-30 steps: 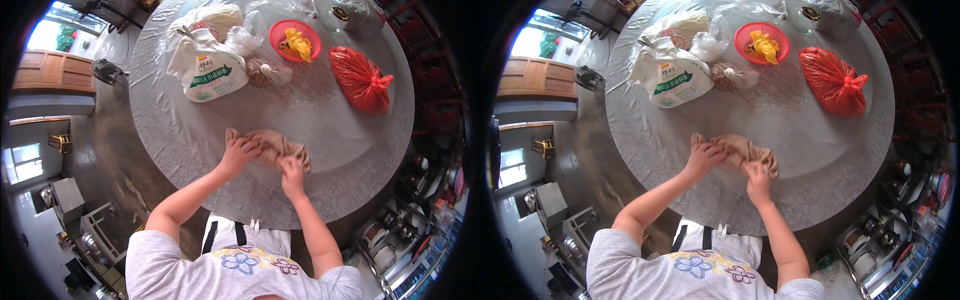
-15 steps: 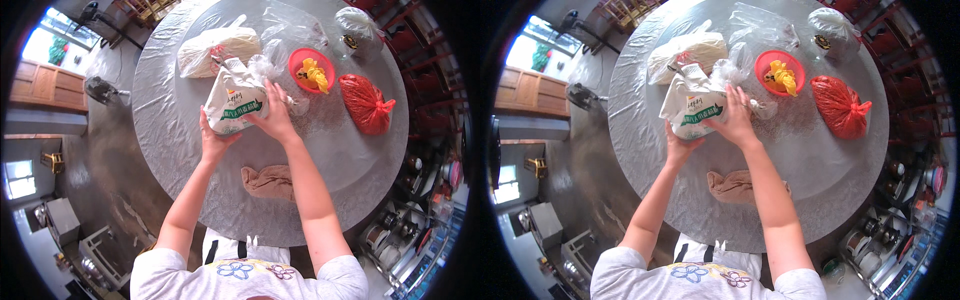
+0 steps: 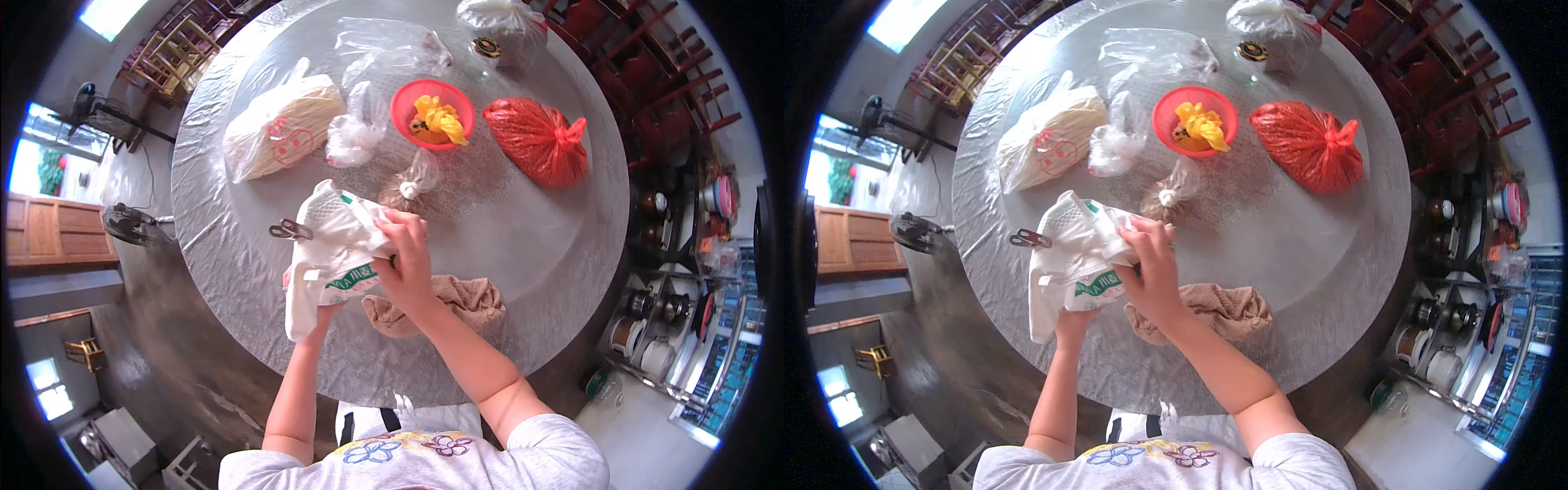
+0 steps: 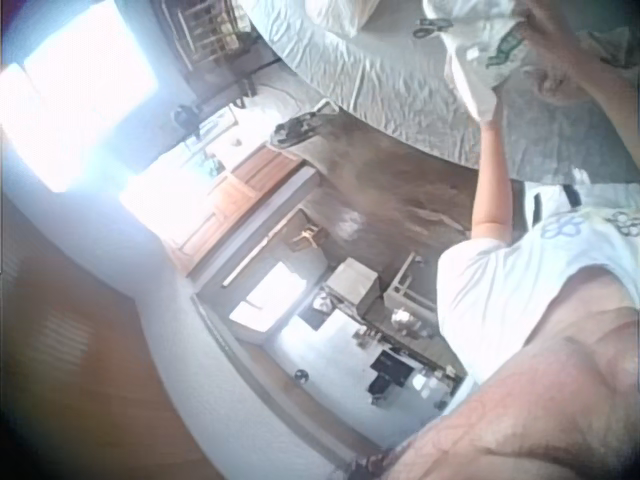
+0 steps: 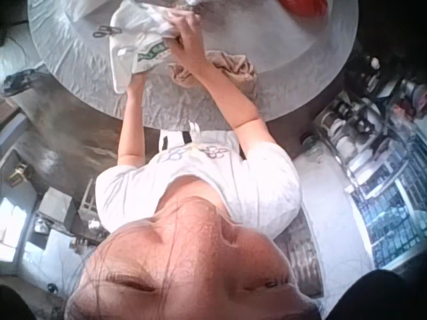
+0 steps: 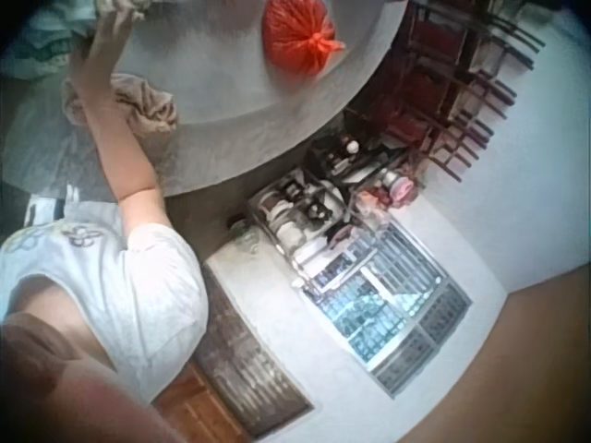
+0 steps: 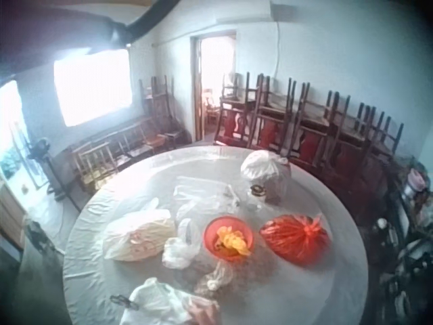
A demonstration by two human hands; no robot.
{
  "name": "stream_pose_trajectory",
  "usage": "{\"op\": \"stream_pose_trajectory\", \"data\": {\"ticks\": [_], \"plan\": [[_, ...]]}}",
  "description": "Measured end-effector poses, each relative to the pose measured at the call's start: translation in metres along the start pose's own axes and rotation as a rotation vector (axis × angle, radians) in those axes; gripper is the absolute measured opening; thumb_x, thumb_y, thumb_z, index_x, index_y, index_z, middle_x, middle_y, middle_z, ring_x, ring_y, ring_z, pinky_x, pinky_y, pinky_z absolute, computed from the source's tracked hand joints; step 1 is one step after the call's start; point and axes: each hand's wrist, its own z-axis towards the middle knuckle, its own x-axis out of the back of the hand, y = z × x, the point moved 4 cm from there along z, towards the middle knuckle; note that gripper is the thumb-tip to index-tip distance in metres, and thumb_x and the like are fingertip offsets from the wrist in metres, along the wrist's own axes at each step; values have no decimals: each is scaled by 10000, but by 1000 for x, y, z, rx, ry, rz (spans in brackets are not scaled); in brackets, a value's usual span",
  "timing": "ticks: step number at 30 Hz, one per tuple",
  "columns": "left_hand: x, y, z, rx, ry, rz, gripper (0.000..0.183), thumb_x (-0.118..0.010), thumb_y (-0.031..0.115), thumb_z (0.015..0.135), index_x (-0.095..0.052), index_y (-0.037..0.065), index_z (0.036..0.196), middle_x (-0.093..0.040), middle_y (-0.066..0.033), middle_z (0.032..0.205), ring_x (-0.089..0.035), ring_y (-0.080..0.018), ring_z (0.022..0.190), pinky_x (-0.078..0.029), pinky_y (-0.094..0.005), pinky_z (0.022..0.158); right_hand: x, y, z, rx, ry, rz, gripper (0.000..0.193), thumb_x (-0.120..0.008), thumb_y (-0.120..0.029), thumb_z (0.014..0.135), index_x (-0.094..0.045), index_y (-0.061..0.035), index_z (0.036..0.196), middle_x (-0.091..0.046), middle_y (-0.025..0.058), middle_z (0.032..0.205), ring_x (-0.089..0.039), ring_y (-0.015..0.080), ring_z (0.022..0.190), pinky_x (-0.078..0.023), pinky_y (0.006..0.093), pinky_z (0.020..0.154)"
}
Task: The person wipes a round dining table with a cloth, moving aside several plastic bags and a small bowl. They then pick up a red plastic bag, walk to a refrigerator, open it, and place the bag inside. The person returns to the table and continues wiping the surface.
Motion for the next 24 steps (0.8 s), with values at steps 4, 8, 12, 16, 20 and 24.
{"op": "stream_pose_trajectory", "data": {"ticks": [4, 8, 12, 16, 20, 24], "plan": [[-27, 113, 16, -206, -12, -22, 884, -930, 164, 531, -554, 74, 1326, -601, -144, 1271, -585, -321, 1173, -476, -412, 1003, 72, 13, -10, -103, 115, -131, 450, -716, -210, 834, -567, -46, 1226, -546, 149, 1173, -511, 330, 1128, -406, 456, 975], [-90, 212, 45, -279, -110, 10, 917, -957, 127, 485, -567, 59, 1312, -620, -107, 1258, -610, -266, 1154, -499, -378, 996, 146, 70, -10, -286, 309, -86, 370, -684, -190, 900, -554, -14, 1198, -541, 146, 1128, -527, 303, 1060, -415, 405, 946], [-177, 224, 91, -419, -143, 43, 970, -966, 322, 456, -567, 152, 1324, -639, -88, 1252, -660, -297, 1066, -543, -420, 893, 201, 162, 0, -398, 438, -54, 359, -678, -231, 937, -547, -3, 1180, -544, 148, 1116, -530, 308, 1049, -423, 393, 922], [-224, 235, 129, -313, -308, 104, 992, -966, 280, 507, -520, 119, 1378, -630, -121, 1278, -606, -302, 1185, -503, -408, 985, 221, 199, 17, -355, 450, -53, 383, -677, -256, 948, -535, 3, 1192, -543, 171, 1142, -534, 308, 1063, -423, 392, 939], [-228, 229, 118, -349, -312, 30, 1057, -927, 228, 593, -365, 125, 1482, -545, -158, 1370, -553, -343, 1239, -479, -422, 1019, 223, 194, 10, -320, 338, -231, 602, -687, -281, 938, -411, 36, 1371, -456, 233, 1340, -449, 362, 1245, -355, 443, 1058], [-204, 204, 68, -495, -144, 88, 1085, -890, 195, 655, -253, 141, 1532, -380, -201, 1487, -383, -404, 1363, -383, -484, 1109, 210, 162, -48, -279, 318, -447, 833, -712, -300, 912, -239, 56, 1499, -260, 269, 1526, -275, 417, 1409, -236, 524, 1157]]}}
